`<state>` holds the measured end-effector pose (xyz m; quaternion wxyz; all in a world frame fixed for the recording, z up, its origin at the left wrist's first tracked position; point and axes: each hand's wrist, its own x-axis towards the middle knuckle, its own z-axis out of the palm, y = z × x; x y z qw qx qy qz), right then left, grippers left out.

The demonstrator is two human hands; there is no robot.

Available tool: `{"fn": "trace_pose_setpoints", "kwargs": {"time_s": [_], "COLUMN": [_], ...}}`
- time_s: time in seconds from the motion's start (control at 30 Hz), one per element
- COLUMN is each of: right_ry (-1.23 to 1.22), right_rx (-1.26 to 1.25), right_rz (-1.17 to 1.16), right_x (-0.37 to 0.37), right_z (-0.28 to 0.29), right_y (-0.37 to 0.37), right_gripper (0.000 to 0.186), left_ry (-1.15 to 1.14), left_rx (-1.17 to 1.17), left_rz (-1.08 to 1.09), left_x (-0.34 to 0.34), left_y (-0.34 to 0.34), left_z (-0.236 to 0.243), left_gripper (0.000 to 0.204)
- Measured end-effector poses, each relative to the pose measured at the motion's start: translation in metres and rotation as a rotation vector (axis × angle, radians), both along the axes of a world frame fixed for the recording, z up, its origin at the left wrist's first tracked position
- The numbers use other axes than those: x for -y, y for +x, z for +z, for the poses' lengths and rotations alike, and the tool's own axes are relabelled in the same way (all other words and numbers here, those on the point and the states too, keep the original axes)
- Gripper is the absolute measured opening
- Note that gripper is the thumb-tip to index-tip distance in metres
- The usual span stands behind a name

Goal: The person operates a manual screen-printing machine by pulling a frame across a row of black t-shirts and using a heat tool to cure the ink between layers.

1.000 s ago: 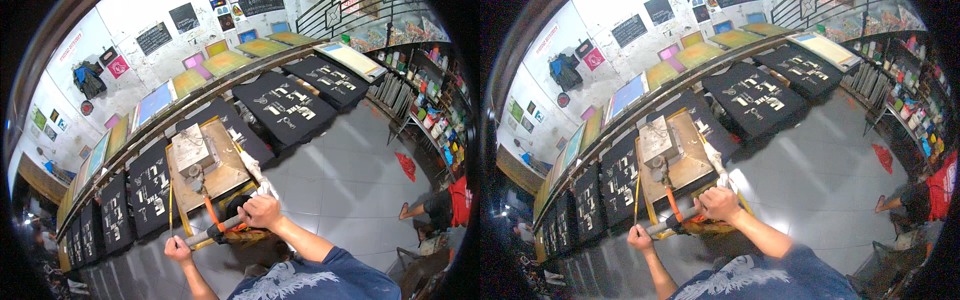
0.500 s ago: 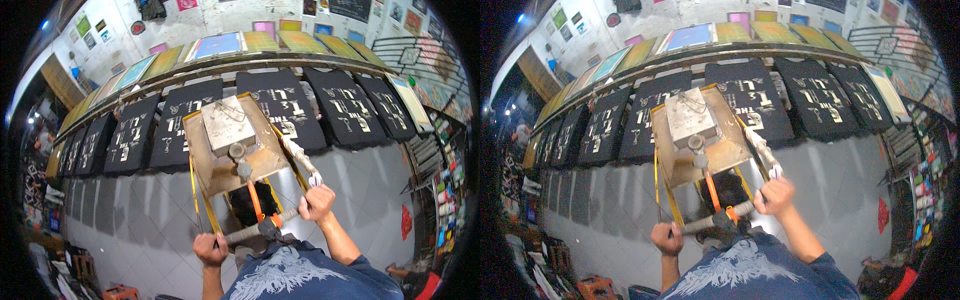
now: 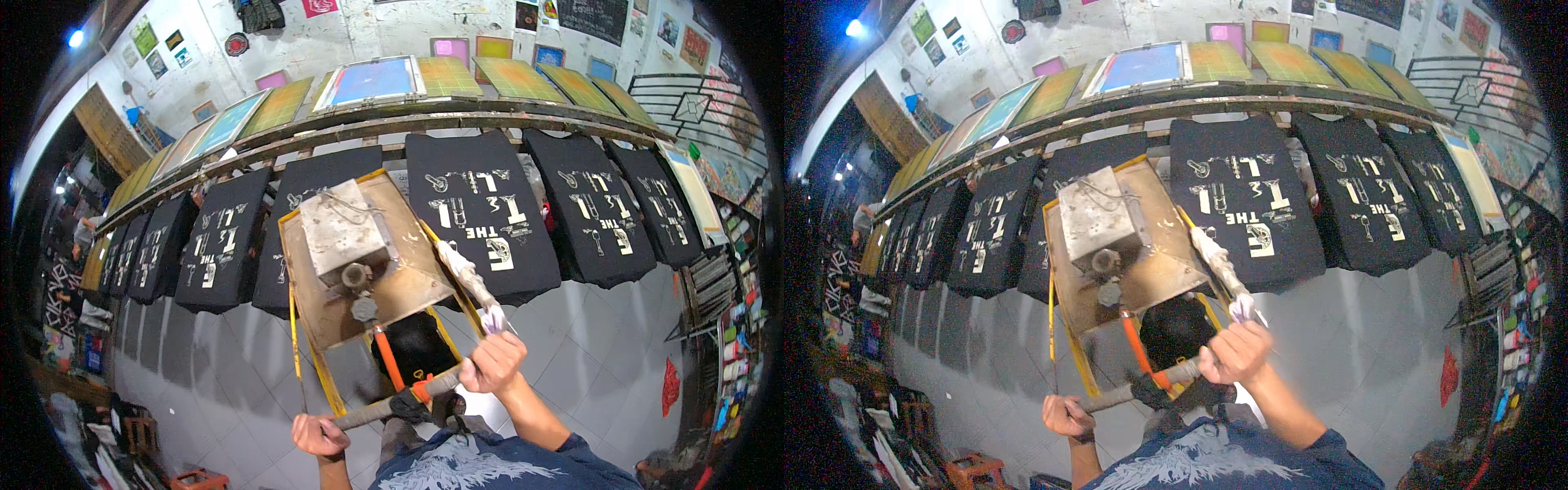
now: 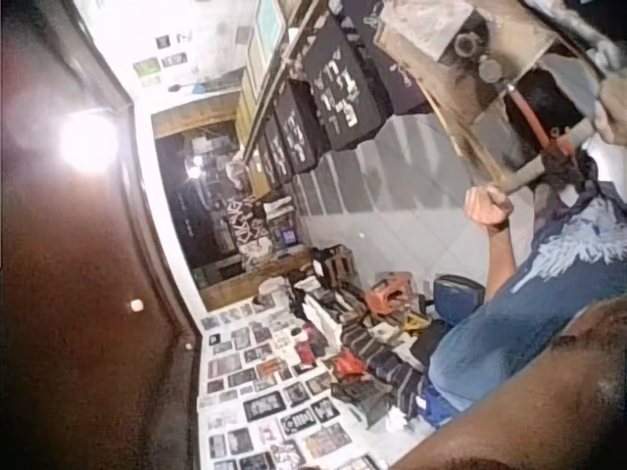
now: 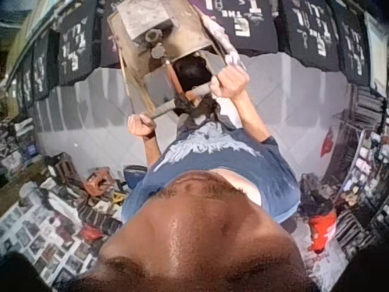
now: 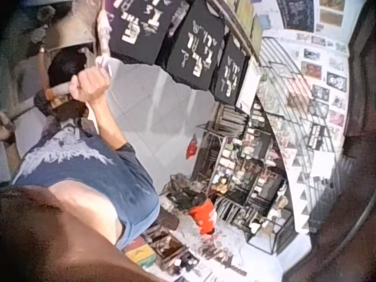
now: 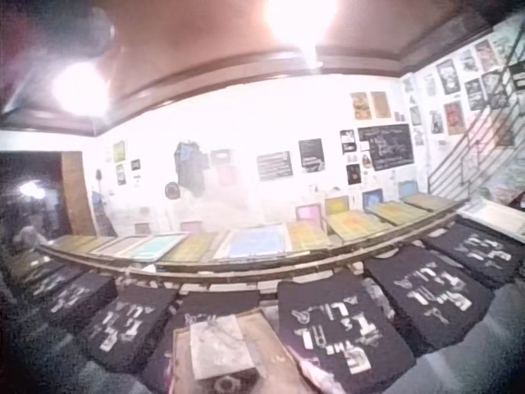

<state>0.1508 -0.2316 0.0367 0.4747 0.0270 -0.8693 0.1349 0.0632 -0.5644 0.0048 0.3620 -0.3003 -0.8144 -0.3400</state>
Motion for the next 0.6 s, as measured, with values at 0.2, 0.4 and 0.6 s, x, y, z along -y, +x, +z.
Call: {"fn": "trace_pose_setpoints", "kwargs": {"time_s": [0.2, 0.4, 0.6], "right_ry": [-0.03, -0.034, -0.072], "right_rx": [0.014, 0.034, 0.082], "right_rz": [-0.062, -0.113, -0.226], "right_x": [0.004, 0.043, 0.073], "right_z": [0.0, -0.007, -0.006], "right_y": [-0.067, -0.119, -0.185], "right_gripper": [0.035, 0.034, 0.031], "left_ry": [0.002, 0.038, 0.107], "left_rx": [-0.054, -0.118, -0.029], "left_rz": [-0.01, -0.057, -0.135], "left_x": [-0.004, 0.015, 0.023], "left_y": [-0.086, -0.177, -0.27], "left_z": [0.007, -0.002, -0.005], "left_gripper": [0.031, 0.028, 0.028]}}
